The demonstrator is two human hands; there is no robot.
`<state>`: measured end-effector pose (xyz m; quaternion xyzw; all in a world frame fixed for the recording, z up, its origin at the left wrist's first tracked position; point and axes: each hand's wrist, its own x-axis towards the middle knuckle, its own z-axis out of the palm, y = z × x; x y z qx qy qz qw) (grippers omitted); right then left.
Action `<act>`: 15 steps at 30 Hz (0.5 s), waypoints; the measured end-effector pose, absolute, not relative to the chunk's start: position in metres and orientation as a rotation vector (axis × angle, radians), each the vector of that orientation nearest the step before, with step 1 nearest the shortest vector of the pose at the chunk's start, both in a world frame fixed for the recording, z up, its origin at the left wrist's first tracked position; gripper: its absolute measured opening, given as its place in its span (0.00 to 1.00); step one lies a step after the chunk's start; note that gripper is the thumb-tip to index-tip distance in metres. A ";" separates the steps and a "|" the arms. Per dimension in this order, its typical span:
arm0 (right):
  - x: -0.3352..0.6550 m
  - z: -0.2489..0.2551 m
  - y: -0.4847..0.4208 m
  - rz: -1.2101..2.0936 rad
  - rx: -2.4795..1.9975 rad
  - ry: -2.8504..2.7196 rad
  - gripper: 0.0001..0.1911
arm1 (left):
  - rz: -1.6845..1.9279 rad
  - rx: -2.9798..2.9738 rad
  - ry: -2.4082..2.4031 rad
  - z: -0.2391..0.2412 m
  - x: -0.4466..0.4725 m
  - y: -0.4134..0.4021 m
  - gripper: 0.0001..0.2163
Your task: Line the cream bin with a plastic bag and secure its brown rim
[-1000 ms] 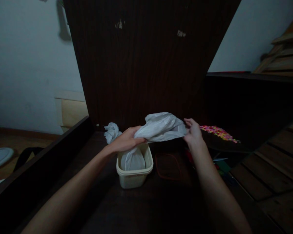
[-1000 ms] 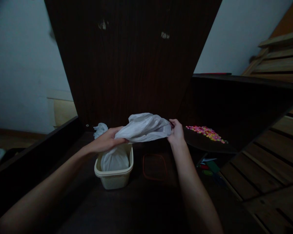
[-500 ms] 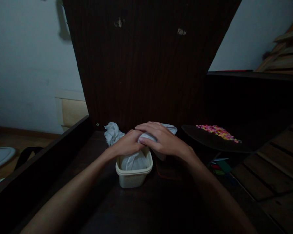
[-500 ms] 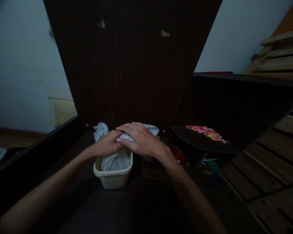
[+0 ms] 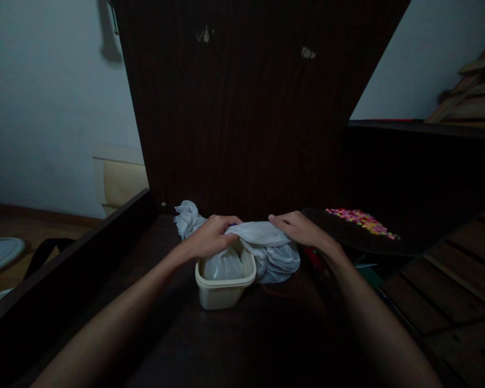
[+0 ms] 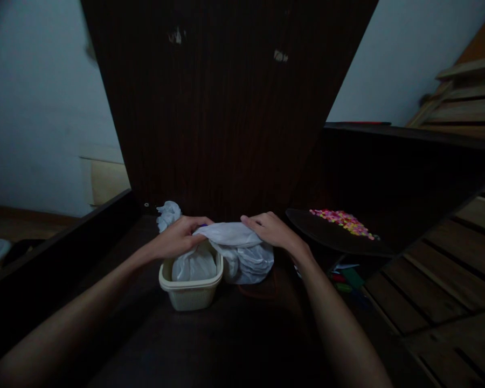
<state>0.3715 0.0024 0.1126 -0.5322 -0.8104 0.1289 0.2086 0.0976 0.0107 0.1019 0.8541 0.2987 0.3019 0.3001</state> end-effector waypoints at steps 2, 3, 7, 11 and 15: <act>0.375 0.116 0.002 0.140 -1.571 -2.287 0.32 | 0.793 2.282 0.815 0.102 0.098 0.011 0.15; 0.376 0.119 0.002 0.010 -1.612 -2.294 0.31 | 0.793 2.288 0.828 0.103 0.098 0.012 0.14; 0.379 0.133 -0.001 -0.103 -1.595 -2.305 0.25 | 0.805 2.312 0.862 0.105 0.094 0.014 0.12; 0.381 0.136 -0.003 0.411 -1.408 -2.191 0.17 | 0.845 2.269 0.864 0.106 0.090 0.014 0.13; 0.381 0.131 -0.002 0.773 -1.287 -1.932 0.20 | 0.868 2.219 0.876 0.108 0.087 0.013 0.14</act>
